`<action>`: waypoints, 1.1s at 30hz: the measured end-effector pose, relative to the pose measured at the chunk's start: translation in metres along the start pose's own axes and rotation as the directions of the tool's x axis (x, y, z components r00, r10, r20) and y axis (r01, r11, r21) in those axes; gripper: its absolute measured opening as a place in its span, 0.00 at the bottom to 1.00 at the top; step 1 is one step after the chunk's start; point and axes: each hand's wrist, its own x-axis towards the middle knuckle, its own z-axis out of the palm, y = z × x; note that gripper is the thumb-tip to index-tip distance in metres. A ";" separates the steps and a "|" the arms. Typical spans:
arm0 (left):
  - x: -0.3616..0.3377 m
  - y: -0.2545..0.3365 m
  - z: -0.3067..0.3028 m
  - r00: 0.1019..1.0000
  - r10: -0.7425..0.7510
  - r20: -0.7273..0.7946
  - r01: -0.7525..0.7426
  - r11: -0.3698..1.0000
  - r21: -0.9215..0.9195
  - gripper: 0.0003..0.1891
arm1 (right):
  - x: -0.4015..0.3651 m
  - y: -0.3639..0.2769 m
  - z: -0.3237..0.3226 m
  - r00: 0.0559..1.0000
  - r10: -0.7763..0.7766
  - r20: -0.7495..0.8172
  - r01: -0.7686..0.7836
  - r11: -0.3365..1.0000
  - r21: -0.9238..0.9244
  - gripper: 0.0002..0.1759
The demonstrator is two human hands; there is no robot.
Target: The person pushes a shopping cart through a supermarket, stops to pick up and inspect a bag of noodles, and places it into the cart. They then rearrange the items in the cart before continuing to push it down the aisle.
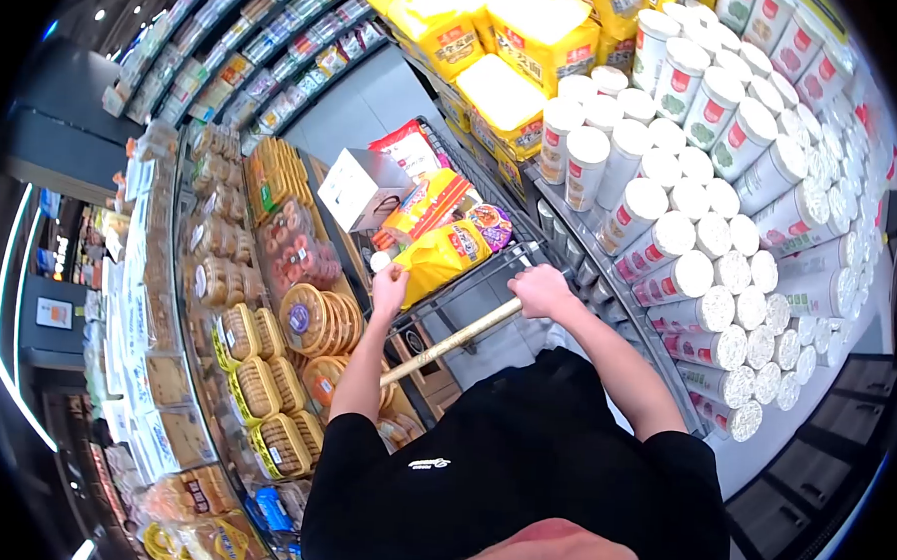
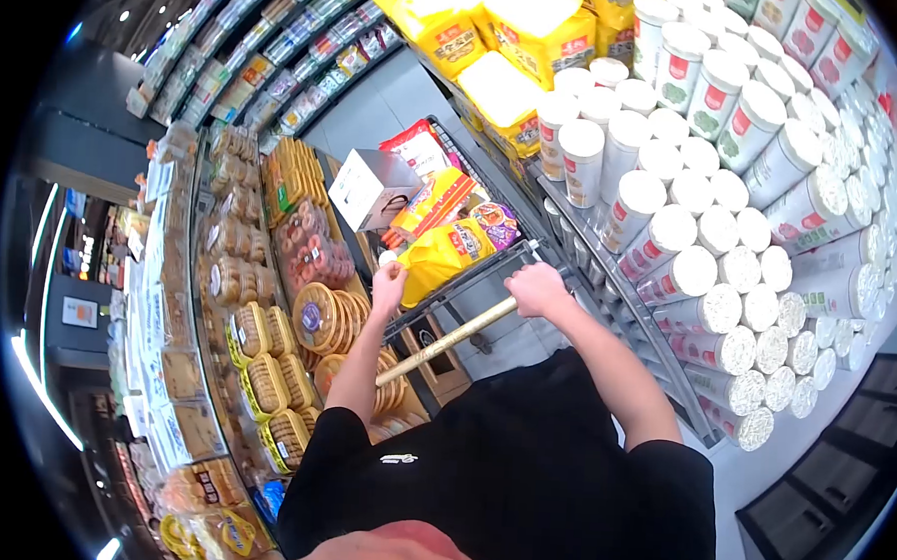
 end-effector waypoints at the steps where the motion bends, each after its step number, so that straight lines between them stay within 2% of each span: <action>1: 0.009 -0.001 -0.007 1.000 -0.028 0.009 0.028 0.997 -0.067 0.10 | 0.001 -0.001 0.001 1.000 -0.024 -0.010 0.023 1.000 -0.008 0.11; 3: 0.035 0.019 -0.026 0.992 0.018 0.123 -0.012 0.999 -0.050 0.09 | 0.003 0.004 0.004 1.000 -0.024 -0.005 0.024 0.999 0.025 0.11; 4: 0.047 0.031 -0.038 0.987 0.079 0.140 -0.084 0.996 0.028 0.08 | 0.003 0.006 0.002 0.998 -0.038 -0.041 0.039 0.999 0.023 0.12; 5: 0.053 0.061 -0.057 0.973 0.015 0.229 -0.002 0.999 -0.054 0.06 | 0.004 0.005 0.006 0.996 -0.053 -0.073 0.055 0.998 0.026 0.12; 6: 0.055 0.093 -0.074 0.970 -0.011 0.243 0.025 0.998 -0.055 0.05 | 0.008 0.007 0.015 0.996 -0.033 -0.086 0.038 0.998 0.055 0.12; 8: 0.062 0.145 -0.108 0.938 -0.166 0.306 0.200 0.976 -0.086 0.05 | 0.008 0.006 0.018 0.996 -0.035 -0.082 0.041 0.997 0.068 0.12; 9: 0.066 0.167 -0.125 0.928 -0.186 0.324 0.216 0.975 -0.058 0.06 | 0.010 0.009 0.017 0.996 -0.028 -0.082 0.033 0.998 0.059 0.12; 13: 0.075 0.249 -0.168 0.817 -0.225 0.531 0.410 0.874 -0.260 0.13 | 0.009 0.011 0.017 0.996 -0.030 -0.088 0.038 0.995 0.091 0.12; 15: 0.096 0.267 -0.177 0.828 -0.137 0.544 0.387 0.841 -0.378 0.13 | 0.009 0.009 0.017 0.995 -0.024 -0.100 0.034 0.994 0.103 0.13; 16: 0.108 0.273 -0.180 0.827 -0.077 0.558 0.414 0.753 -0.511 0.13 | 0.009 0.009 0.017 0.995 -0.022 -0.092 0.032 0.994 0.102 0.13; 17: 0.119 0.281 -0.181 0.825 -0.010 0.565 0.438 0.643 -0.628 0.13 | 0.008 0.010 0.017 0.996 -0.016 -0.084 0.025 0.995 0.099 0.13; 19: 0.133 0.307 -0.177 0.884 -0.003 0.467 0.392 0.549 -0.739 0.14 | 0.008 0.010 0.016 0.997 -0.007 -0.079 0.013 0.996 0.083 0.13; 20: 0.150 0.305 -0.174 0.877 0.112 0.467 0.350 0.518 -0.781 0.18 | 0.007 0.009 0.017 0.998 -0.008 -0.070 0.013 0.996 0.083 0.14; 21: 0.159 0.314 -0.170 0.885 0.126 0.448 0.326 0.518 -0.791 0.19 | 0.007 0.009 0.017 0.998 -0.011 -0.058 0.016 0.997 0.081 0.14; 25: 0.182 0.379 -0.130 0.935 0.084 0.344 0.270 0.460 -0.846 0.19 | 0.007 0.010 0.019 1.000 -0.018 -0.020 0.019 0.997 0.069 0.12; 29: 0.250 0.404 -0.092 0.899 0.108 0.423 0.375 0.307 -0.875 0.18 | 0.006 0.010 0.021 0.999 0.002 -0.051 0.001 0.998 0.070 0.10; 30: 0.252 0.413 -0.079 0.909 0.117 0.400 0.351 0.303 -0.886 0.21 | 0.004 0.009 0.016 0.998 0.010 -0.057 -0.006 0.998 0.070 0.10; 31: 0.265 0.419 -0.064 0.925 0.053 0.377 0.331 0.377 -0.865 0.21 | 0.003 0.009 0.013 0.999 0.015 -0.045 -0.012 0.998 0.067 0.10; 33: 0.285 0.423 -0.035 0.907 0.044 0.418 0.378 0.348 -0.858 0.18 | -0.001 0.009 0.006 0.997 0.002 -0.076 0.002 0.998 0.057 0.10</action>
